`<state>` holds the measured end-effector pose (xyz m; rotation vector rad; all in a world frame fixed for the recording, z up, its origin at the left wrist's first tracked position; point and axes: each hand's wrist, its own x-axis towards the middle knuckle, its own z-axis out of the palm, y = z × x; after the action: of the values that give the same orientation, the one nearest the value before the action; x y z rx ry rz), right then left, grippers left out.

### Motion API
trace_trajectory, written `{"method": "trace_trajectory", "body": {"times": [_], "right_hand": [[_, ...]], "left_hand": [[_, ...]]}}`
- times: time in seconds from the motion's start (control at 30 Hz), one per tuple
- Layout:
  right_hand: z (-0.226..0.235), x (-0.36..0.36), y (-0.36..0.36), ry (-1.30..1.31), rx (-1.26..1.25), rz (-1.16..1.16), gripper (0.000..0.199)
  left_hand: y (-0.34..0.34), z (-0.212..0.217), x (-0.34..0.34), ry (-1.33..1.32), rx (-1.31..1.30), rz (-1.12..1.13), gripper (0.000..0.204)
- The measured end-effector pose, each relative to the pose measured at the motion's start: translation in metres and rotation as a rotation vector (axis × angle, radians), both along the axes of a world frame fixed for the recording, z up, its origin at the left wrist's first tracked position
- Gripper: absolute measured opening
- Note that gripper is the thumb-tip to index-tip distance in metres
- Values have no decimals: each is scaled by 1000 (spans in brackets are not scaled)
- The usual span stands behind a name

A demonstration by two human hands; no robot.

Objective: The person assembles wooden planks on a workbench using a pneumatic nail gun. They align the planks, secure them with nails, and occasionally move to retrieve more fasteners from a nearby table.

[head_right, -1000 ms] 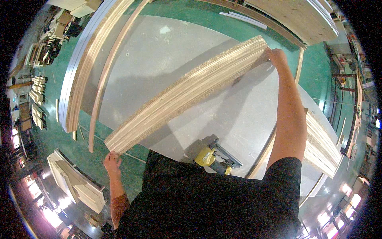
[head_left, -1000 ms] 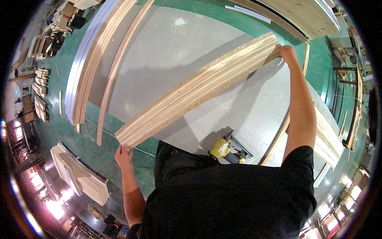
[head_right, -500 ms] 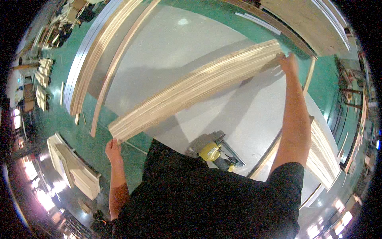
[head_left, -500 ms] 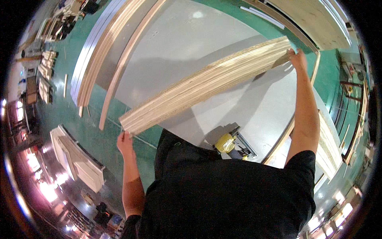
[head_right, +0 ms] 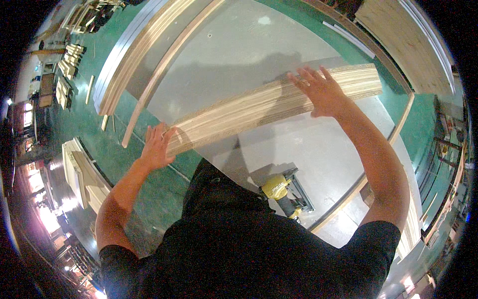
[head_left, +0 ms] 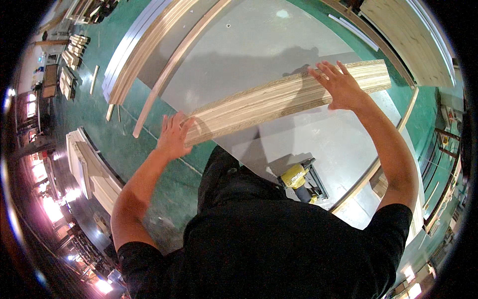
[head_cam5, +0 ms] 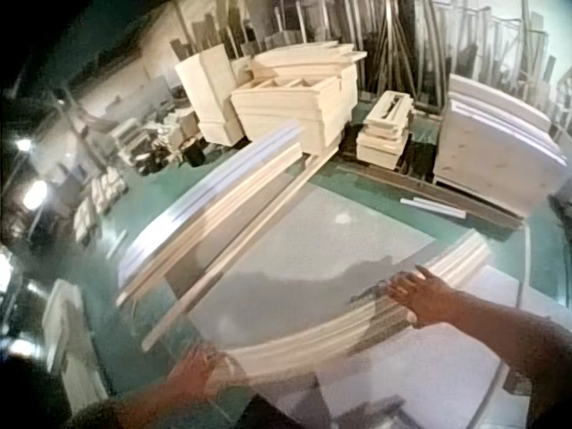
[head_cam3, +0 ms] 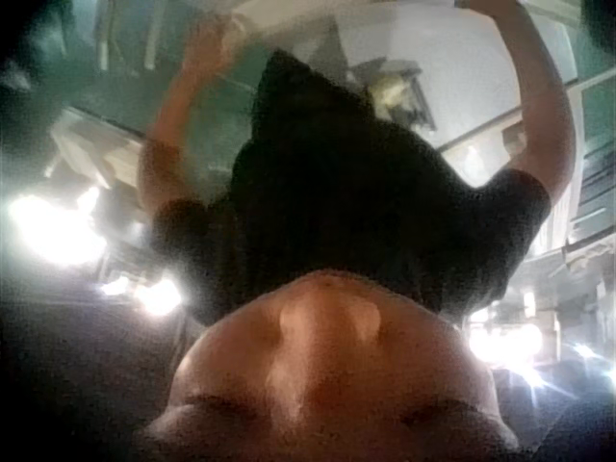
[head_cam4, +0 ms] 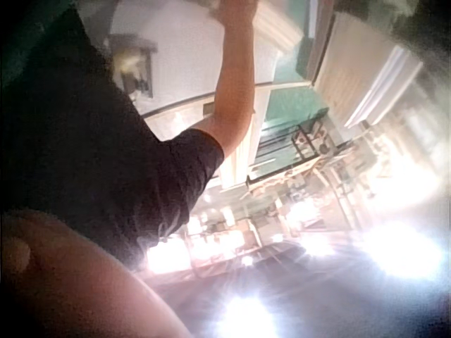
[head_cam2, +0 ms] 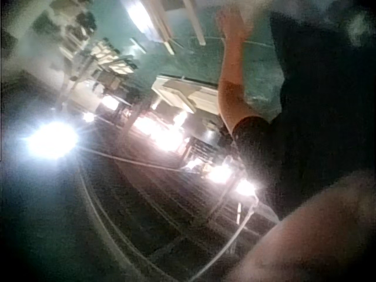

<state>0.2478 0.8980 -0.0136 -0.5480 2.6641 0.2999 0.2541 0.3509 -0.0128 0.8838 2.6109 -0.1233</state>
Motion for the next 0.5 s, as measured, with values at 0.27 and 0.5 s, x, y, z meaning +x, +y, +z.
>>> {"method": "trace_trajectory", "body": {"times": [0.27, 0.5], "right_hand": [[0, 6, -11, 7, 32, -36, 134], [2, 31, -17, -16, -38, -168, 130]], "left_hand": [[-10, -13, -8, -24, 94, 15, 97], [-12, -15, -43, -52, 83, -55, 95]]}}
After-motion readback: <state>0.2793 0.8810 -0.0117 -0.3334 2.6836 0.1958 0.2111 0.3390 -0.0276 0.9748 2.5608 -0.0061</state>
